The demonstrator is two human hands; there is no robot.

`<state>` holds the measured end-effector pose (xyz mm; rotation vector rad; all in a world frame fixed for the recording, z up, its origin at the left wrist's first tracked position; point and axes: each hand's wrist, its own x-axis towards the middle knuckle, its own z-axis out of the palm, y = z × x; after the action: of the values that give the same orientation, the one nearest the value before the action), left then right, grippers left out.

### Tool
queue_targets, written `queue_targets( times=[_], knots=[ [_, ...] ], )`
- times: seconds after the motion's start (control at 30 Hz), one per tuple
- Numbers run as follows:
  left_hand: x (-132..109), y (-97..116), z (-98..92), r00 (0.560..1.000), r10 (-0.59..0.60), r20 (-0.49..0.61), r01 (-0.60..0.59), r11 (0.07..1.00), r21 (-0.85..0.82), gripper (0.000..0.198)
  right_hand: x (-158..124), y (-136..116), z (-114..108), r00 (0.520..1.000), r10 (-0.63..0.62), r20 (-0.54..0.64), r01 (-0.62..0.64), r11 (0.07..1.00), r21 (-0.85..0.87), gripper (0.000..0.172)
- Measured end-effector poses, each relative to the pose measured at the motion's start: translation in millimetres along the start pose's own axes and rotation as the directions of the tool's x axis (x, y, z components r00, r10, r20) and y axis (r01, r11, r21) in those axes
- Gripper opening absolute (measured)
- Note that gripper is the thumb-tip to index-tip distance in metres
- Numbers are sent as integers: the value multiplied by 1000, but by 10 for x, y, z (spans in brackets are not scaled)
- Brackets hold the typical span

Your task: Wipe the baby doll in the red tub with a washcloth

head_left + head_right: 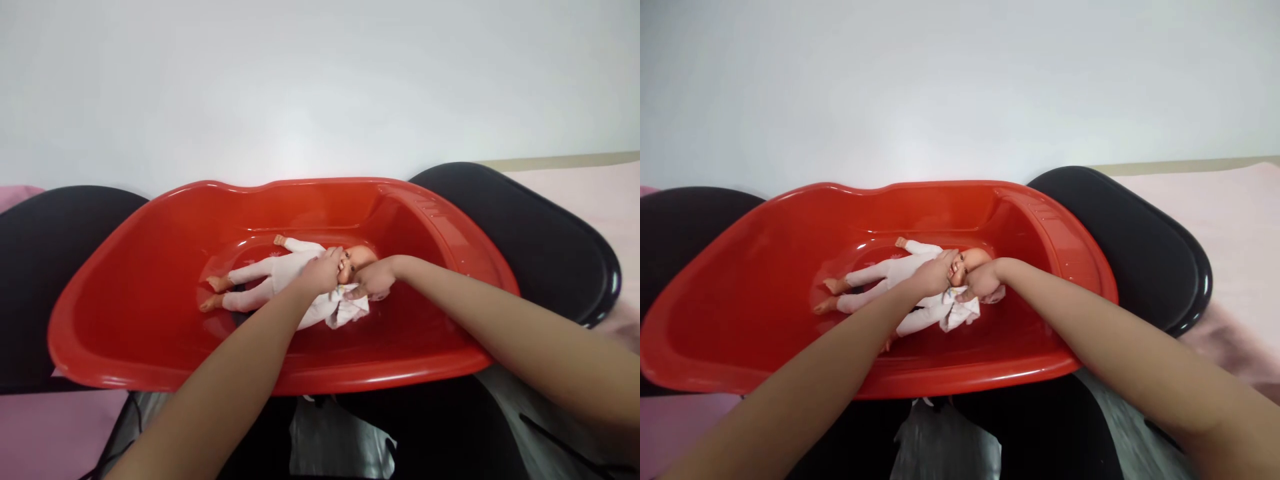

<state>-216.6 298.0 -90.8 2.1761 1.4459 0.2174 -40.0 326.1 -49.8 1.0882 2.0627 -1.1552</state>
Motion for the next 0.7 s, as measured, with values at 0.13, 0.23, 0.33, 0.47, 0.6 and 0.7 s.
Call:
queue_targets(
  times=[0.13, 0.23, 0.33, 0.47, 0.6, 0.7],
  knots=[
    [-5, -33, -61, 1000, -14, 1, 14, 999, -32, 82, -87, -123, -64, 988, -150, 40, 141, 975, 172, 67],
    [6, -51, -119, 999, 18, -44, -19, 1000, -22, 64, -91, -153, -60, 986, -165, 35, 155, 966, 209, 67],
    [16, -94, -183, 998, 19, -62, -22, 999, -42, 41, -57, -165, -18, 980, -192, -46, 196, 923, 332, 67],
    [26, -141, -287, 955, -168, -243, 125, 975, -185, 55, -43, -222, 13, 956, -201, -212, 270, 886, 377, 53],
    [-3, -85, -426, 908, -243, -341, 166, 957, -239, 56, -56, -270, -12, 910, -251, -329, 346, 898, 273, 50],
    [-59, -10, -550, 882, -294, -370, 241, 953, -184, 39, -34, -262, -30, 873, -269, -408, 347, 928, 132, 70]
  ],
)
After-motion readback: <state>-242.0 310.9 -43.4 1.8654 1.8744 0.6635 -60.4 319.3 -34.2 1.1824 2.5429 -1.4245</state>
